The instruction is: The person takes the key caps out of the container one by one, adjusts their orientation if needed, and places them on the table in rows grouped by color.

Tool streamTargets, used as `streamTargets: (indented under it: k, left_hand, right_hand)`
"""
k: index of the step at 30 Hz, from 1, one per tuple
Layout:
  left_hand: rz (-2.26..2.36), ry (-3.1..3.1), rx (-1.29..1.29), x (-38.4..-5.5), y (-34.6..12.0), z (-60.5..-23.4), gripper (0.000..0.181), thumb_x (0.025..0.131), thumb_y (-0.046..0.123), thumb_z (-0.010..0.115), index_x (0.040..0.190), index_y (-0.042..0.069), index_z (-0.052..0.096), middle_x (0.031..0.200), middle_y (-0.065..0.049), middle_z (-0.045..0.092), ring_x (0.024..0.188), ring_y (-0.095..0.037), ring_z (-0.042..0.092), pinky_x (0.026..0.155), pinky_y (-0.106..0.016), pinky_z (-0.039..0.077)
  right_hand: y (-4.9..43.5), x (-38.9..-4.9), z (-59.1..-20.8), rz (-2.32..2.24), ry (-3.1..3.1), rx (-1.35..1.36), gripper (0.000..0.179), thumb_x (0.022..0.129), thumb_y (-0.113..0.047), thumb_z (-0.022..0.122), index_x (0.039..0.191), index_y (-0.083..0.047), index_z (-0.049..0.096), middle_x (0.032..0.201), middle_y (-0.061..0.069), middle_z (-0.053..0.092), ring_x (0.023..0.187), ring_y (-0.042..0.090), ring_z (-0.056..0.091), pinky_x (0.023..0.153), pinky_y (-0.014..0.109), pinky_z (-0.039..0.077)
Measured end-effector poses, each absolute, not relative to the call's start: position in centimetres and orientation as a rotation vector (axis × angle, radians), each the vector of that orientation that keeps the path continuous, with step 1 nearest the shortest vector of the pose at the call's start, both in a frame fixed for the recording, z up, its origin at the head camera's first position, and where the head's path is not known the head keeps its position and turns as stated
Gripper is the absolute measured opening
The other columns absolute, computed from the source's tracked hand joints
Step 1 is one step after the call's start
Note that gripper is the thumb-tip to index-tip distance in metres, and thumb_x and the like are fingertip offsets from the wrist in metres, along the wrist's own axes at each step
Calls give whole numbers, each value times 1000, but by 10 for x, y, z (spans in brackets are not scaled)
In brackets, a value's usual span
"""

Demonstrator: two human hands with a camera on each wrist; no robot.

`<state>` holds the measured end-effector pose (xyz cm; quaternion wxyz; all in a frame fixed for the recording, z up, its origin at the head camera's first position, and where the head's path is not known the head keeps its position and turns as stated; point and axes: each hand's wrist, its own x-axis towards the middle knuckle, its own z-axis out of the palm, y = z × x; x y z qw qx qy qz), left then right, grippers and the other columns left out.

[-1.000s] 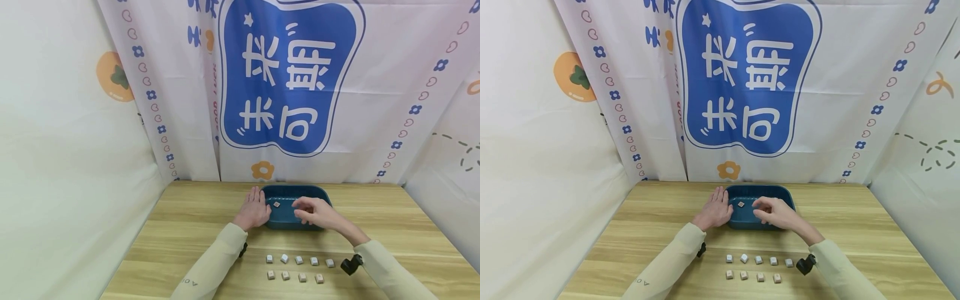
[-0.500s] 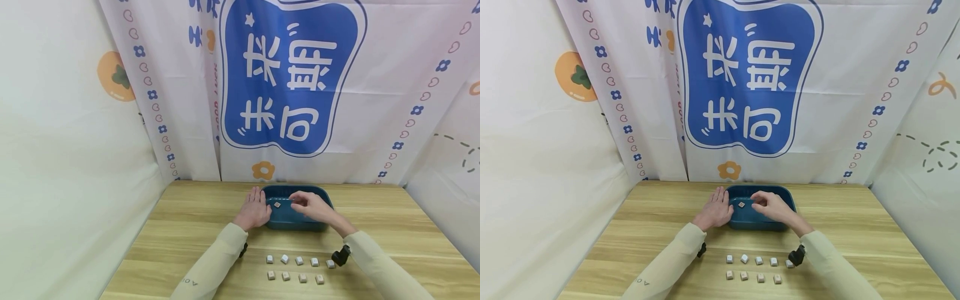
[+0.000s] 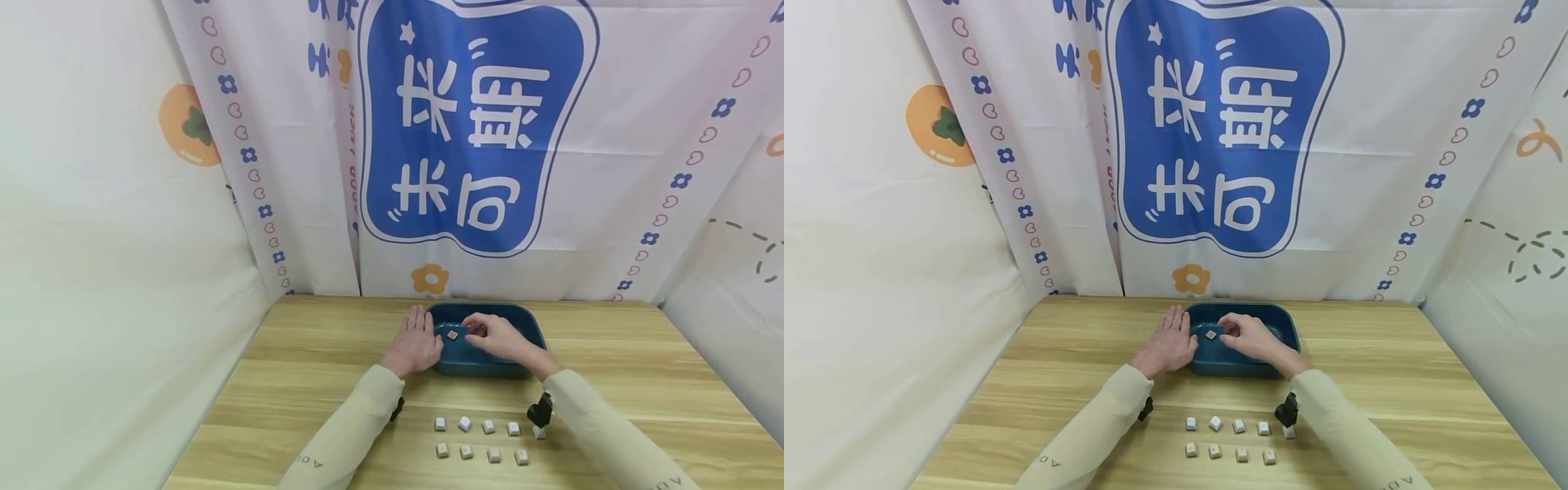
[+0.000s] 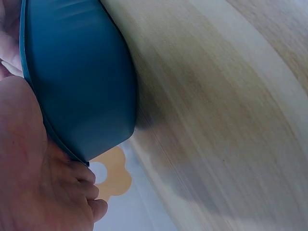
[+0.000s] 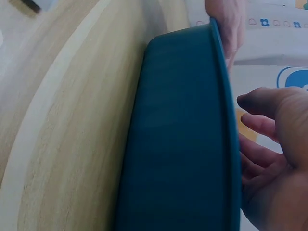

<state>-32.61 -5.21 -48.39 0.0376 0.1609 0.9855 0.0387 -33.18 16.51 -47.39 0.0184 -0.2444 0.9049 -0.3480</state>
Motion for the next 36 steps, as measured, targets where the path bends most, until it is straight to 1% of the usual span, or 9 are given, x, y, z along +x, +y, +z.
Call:
streamTargets:
  k: [8, 14, 16, 22, 26, 30, 32, 36]
  left_hand:
    - [112, 3029, 498, -325, -54, -485, 65, 105, 39, 26, 156, 0, 18, 165, -20, 9, 154, -32, 5, 124, -46, 14]
    - [111, 3026, 505, -324, -54, -483, 65, 105, 40, 25, 156, 1, 17, 165, -19, 8, 154, -32, 5, 125, -46, 12]
    - [108, 3020, 508, -324, -54, -482, 65, 105, 40, 25, 157, 2, 16, 165, -19, 7, 154, -32, 4, 125, -47, 12]
    - [92, 3026, 511, -324, -55, -482, 64, 105, 39, 24, 156, 1, 17, 165, -19, 8, 154, -32, 5, 125, -46, 12]
    - [92, 3025, 511, -324, -55, -482, 64, 106, 39, 24, 157, 2, 16, 165, -19, 7, 154, -32, 4, 125, -46, 12]
    - [97, 3021, 513, -325, -54, -482, 64, 106, 39, 25, 157, 2, 17, 165, -19, 8, 154, -32, 5, 125, -46, 13]
    - [97, 3021, 516, -325, -54, -482, 63, 106, 39, 25, 156, 2, 17, 165, -19, 9, 154, -32, 5, 125, -46, 13]
    - [101, 3018, 514, -324, -54, -482, 63, 106, 39, 24, 156, 2, 17, 165, -19, 9, 154, -32, 5, 125, -47, 13]
  right_hand:
    - [155, -345, -486, -1045, 2826, -735, 34, 92, -18, 67, 122, -4, 64, 107, 11, 70, 89, 19, 65, 72, 34, 55]
    - [147, -353, -491, -1035, 2832, -715, 31, 91, -15, 66, 120, -2, 64, 105, 14, 70, 91, 23, 65, 78, 42, 56]
    - [144, -356, -493, -1017, 2837, -698, 31, 91, -15, 66, 119, -2, 64, 105, 14, 69, 90, 23, 64, 78, 42, 55]
    - [134, -362, -496, -951, 2860, -643, 31, 91, -19, 68, 119, -5, 66, 103, 12, 68, 89, 21, 62, 79, 41, 54]
    - [130, -366, -498, -894, 2885, -663, 32, 90, -18, 69, 118, -3, 66, 97, 12, 68, 83, 20, 61, 75, 40, 53]
    - [128, -370, -500, -849, 2884, -643, 31, 89, -17, 69, 118, -5, 67, 90, 8, 68, 75, 16, 59, 69, 35, 52]
    - [127, -371, -501, -835, 2874, -622, 31, 89, -17, 69, 119, -6, 67, 89, 6, 67, 72, 15, 58, 68, 33, 51]
    - [126, -372, -502, -821, 2855, -610, 32, 89, -13, 68, 120, -6, 67, 86, 6, 67, 69, 15, 57, 66, 32, 50]
